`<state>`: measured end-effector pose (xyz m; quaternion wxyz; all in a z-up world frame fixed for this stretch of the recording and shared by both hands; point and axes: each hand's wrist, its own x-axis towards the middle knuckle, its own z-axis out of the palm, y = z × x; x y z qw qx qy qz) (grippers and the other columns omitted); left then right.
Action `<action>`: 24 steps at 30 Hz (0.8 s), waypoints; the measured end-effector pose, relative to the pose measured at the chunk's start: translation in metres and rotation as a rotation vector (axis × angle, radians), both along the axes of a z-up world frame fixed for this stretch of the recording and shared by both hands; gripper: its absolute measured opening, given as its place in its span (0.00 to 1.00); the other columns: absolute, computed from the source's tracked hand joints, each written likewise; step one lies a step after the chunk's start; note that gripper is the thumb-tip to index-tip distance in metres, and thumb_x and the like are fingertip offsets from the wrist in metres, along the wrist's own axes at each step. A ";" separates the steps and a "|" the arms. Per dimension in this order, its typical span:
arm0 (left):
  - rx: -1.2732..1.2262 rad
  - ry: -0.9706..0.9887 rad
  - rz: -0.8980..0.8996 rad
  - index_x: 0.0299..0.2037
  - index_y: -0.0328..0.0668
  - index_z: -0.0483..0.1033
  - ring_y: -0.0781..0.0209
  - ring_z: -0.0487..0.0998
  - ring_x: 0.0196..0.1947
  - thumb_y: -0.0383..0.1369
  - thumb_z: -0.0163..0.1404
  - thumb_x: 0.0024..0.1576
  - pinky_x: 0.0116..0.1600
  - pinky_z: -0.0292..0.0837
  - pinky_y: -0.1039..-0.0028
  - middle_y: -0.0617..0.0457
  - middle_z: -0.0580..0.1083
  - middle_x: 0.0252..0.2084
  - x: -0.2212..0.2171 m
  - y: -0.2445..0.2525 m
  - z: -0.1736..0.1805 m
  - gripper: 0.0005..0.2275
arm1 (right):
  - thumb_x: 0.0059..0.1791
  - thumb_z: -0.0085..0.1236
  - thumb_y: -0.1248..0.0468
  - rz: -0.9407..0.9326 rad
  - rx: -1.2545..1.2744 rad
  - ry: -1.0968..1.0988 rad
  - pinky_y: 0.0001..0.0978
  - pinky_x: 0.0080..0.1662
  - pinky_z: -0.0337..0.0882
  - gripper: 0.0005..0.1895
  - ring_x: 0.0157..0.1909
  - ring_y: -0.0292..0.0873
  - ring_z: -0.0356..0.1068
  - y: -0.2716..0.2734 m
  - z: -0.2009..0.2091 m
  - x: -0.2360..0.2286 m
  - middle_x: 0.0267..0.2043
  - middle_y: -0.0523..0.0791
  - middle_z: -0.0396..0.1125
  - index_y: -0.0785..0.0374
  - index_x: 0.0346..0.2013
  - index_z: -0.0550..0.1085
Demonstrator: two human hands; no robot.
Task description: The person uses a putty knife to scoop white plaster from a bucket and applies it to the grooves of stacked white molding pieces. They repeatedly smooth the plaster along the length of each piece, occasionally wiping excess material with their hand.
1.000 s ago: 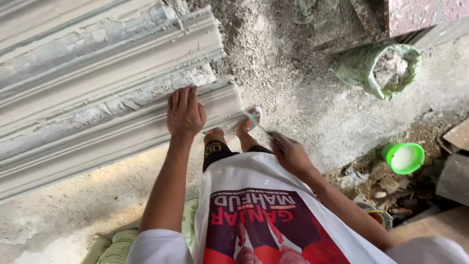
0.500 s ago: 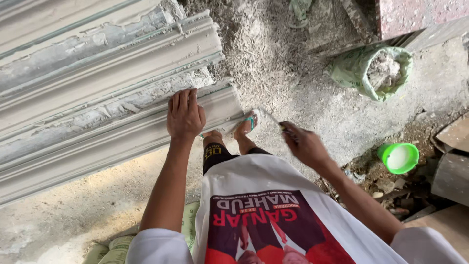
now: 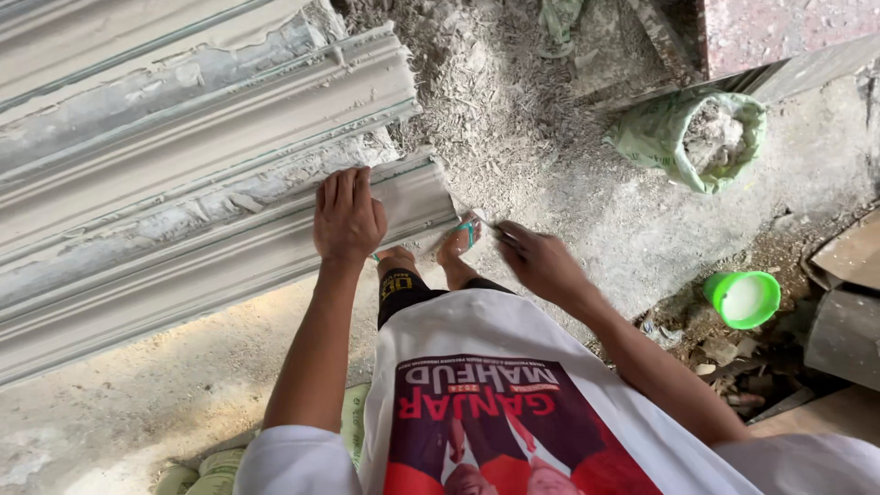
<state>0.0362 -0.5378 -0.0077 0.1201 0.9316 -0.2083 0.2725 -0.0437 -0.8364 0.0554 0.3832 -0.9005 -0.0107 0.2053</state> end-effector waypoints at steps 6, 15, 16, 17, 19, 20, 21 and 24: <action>0.005 0.010 -0.005 0.46 0.35 0.78 0.49 0.77 0.41 0.28 0.39 0.58 0.50 0.74 0.63 0.46 0.72 0.40 0.001 0.000 0.001 0.14 | 0.54 0.50 0.58 -0.039 -0.094 0.101 0.63 0.38 0.71 0.18 0.33 0.69 0.74 -0.020 0.055 0.009 0.30 0.60 0.75 0.56 0.58 0.74; 0.013 0.081 -0.018 0.47 0.34 0.77 0.49 0.76 0.43 0.27 0.38 0.58 0.52 0.73 0.63 0.46 0.71 0.40 -0.003 -0.001 0.007 0.14 | 0.54 0.51 0.59 0.067 -0.121 0.050 0.63 0.37 0.73 0.21 0.34 0.69 0.75 0.001 0.035 0.048 0.33 0.61 0.75 0.55 0.62 0.72; 0.006 0.080 -0.023 0.47 0.34 0.77 0.49 0.76 0.43 0.27 0.38 0.58 0.52 0.73 0.63 0.46 0.71 0.40 -0.004 -0.002 0.005 0.14 | 0.54 0.51 0.59 0.061 -0.128 0.049 0.63 0.37 0.73 0.21 0.34 0.69 0.75 -0.003 0.038 0.042 0.33 0.61 0.75 0.55 0.62 0.72; 0.004 0.094 -0.020 0.47 0.34 0.77 0.49 0.76 0.43 0.28 0.38 0.59 0.52 0.73 0.63 0.46 0.71 0.40 -0.006 -0.004 0.004 0.14 | 0.55 0.50 0.61 0.054 -0.125 0.118 0.58 0.37 0.76 0.21 0.31 0.66 0.76 -0.007 0.041 0.035 0.34 0.61 0.75 0.55 0.64 0.71; 0.005 0.090 -0.015 0.47 0.34 0.77 0.49 0.76 0.43 0.28 0.38 0.59 0.52 0.73 0.62 0.46 0.71 0.41 -0.001 -0.001 0.002 0.14 | 0.55 0.50 0.64 0.048 -0.118 0.168 0.53 0.36 0.79 0.22 0.29 0.63 0.77 0.004 0.027 0.034 0.34 0.62 0.76 0.55 0.66 0.70; -0.004 0.107 -0.007 0.48 0.35 0.77 0.50 0.76 0.44 0.28 0.39 0.58 0.52 0.72 0.63 0.47 0.71 0.41 -0.003 0.000 0.001 0.14 | 0.55 0.50 0.60 0.024 -0.117 0.112 0.56 0.38 0.77 0.21 0.32 0.64 0.77 0.015 0.011 0.034 0.34 0.59 0.76 0.53 0.64 0.71; -0.012 0.124 0.001 0.48 0.36 0.77 0.51 0.76 0.44 0.27 0.40 0.58 0.52 0.72 0.63 0.47 0.71 0.42 -0.004 0.001 0.000 0.14 | 0.55 0.51 0.56 0.000 -0.115 0.055 0.58 0.39 0.75 0.20 0.34 0.64 0.76 0.026 -0.004 0.034 0.34 0.57 0.76 0.51 0.62 0.71; -0.084 0.130 0.028 0.47 0.37 0.78 0.49 0.77 0.45 0.26 0.43 0.54 0.51 0.72 0.62 0.48 0.72 0.42 -0.006 0.003 -0.010 0.15 | 0.56 0.49 0.54 -0.166 0.043 0.137 0.60 0.41 0.73 0.21 0.39 0.64 0.76 0.010 -0.019 0.021 0.41 0.57 0.76 0.47 0.64 0.67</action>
